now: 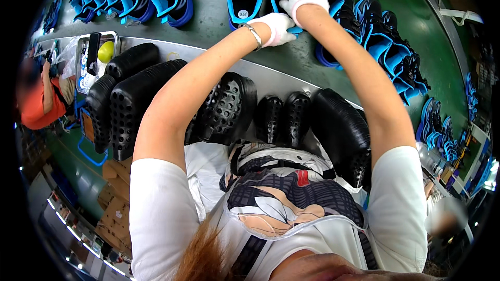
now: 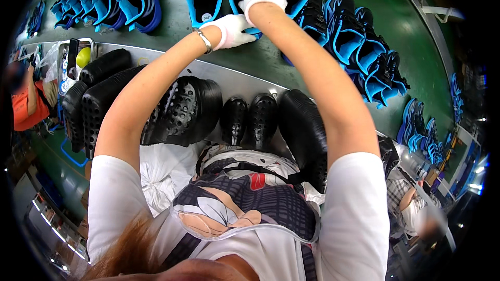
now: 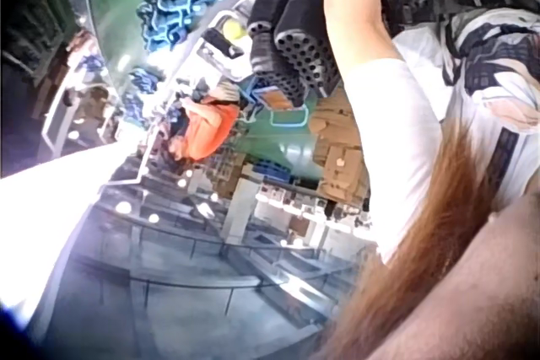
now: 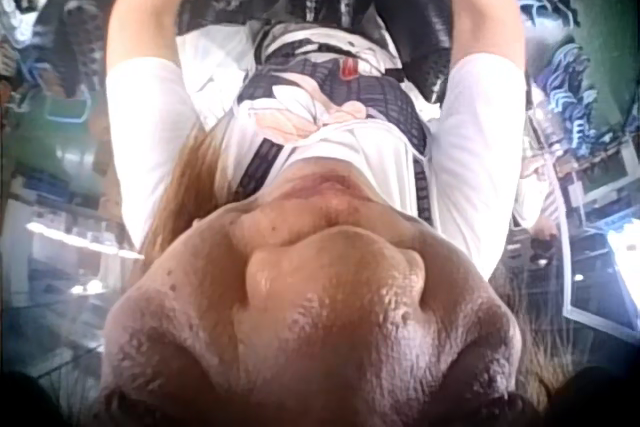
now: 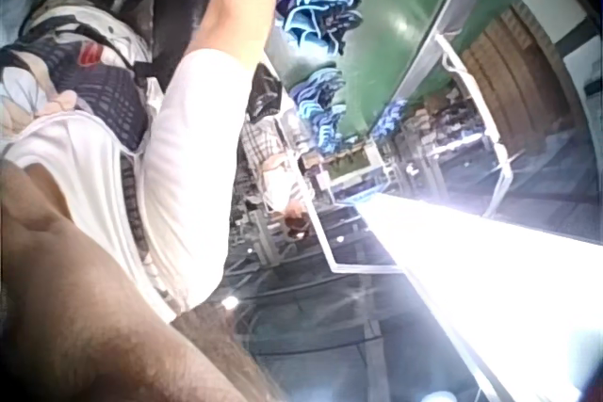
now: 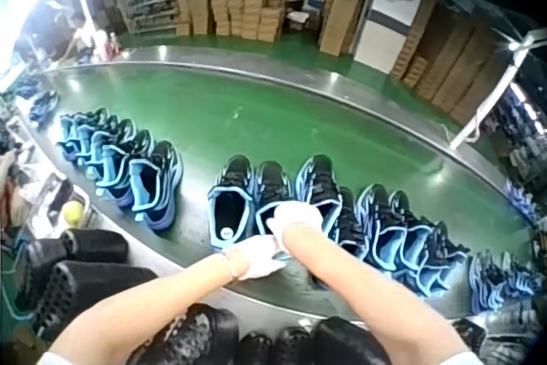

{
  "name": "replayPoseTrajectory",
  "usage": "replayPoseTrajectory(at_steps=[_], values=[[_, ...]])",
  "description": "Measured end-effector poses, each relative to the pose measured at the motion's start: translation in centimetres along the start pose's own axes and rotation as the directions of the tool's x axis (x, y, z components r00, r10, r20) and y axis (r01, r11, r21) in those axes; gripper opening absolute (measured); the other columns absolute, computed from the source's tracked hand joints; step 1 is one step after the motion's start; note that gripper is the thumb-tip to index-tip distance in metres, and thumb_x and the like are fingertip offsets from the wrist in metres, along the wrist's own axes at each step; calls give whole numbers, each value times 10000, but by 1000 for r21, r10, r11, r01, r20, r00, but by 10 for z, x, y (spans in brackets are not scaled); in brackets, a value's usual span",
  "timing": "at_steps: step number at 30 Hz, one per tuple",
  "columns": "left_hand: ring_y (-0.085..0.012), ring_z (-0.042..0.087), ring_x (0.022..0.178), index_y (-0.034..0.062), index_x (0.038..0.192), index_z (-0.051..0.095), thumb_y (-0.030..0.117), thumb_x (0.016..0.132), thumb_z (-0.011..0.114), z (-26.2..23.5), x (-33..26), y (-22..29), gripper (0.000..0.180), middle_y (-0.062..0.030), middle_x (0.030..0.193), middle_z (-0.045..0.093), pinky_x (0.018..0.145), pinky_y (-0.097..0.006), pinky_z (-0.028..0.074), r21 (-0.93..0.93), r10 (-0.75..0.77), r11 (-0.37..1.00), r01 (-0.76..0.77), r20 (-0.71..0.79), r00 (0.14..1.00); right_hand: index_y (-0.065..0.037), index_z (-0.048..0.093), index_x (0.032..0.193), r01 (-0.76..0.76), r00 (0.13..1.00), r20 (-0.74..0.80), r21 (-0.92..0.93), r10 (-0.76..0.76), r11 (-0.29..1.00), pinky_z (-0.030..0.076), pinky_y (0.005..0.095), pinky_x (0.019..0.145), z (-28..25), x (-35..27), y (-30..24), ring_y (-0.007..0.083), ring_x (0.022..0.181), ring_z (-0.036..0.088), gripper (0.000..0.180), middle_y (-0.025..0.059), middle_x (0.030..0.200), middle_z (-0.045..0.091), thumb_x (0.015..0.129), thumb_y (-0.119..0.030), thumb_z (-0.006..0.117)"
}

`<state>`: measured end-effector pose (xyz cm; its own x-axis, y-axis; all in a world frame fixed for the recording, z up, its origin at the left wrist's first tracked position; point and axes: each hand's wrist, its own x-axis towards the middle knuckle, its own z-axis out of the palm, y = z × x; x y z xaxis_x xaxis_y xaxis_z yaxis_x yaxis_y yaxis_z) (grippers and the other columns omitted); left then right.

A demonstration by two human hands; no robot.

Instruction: The person takes shoe components out of a white bag, places them on a metal workbench, and matches them with blue and black shoe bodies already on the bench.

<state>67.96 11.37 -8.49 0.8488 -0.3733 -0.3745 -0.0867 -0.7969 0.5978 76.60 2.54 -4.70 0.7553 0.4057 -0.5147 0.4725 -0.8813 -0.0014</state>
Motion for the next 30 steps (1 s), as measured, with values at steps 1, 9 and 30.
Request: replayPoseTrajectory(at_steps=[1, 9, 30], values=[[-370, 596, 1062, 43, 1203, 608, 341, 863, 615, -2, 2, -1, 452, -213, 1167, 630, 947, -395, 482, -33, -35, 999, 38, 77, 996, -75, 727, 1036, 10, 1000, -11, 28, -10, 1000, 537, 431, 823, 13, 5, -2, 348, 950, 674, 445, 192, 1021, 695, 907, -439, 507], [-275, 711, 914, 90, 1281, 562, 441, 840, 567, -20, 32, 13, 564, -147, 1093, 699, 826, -358, 557, 128, -351, 935, 332, 479, 804, -91, 642, 1210, -34, 998, 64, 146, 25, 989, 455, 382, 962, 75, 89, 22, 318, 1144, 587, 486, 193, 1270, 601, 931, -439, 449], [-356, 552, 1179, 95, 1324, 545, 292, 856, 633, -29, -25, -56, 516, -179, 1303, 557, 999, -400, 461, 496, -259, 843, 208, 35, 965, -59, 629, 1139, 445, 884, 12, 285, -468, 849, 507, 403, 808, -79, -134, 60, 330, 917, 653, 443, 166, 991, 689, 884, -396, 498]])
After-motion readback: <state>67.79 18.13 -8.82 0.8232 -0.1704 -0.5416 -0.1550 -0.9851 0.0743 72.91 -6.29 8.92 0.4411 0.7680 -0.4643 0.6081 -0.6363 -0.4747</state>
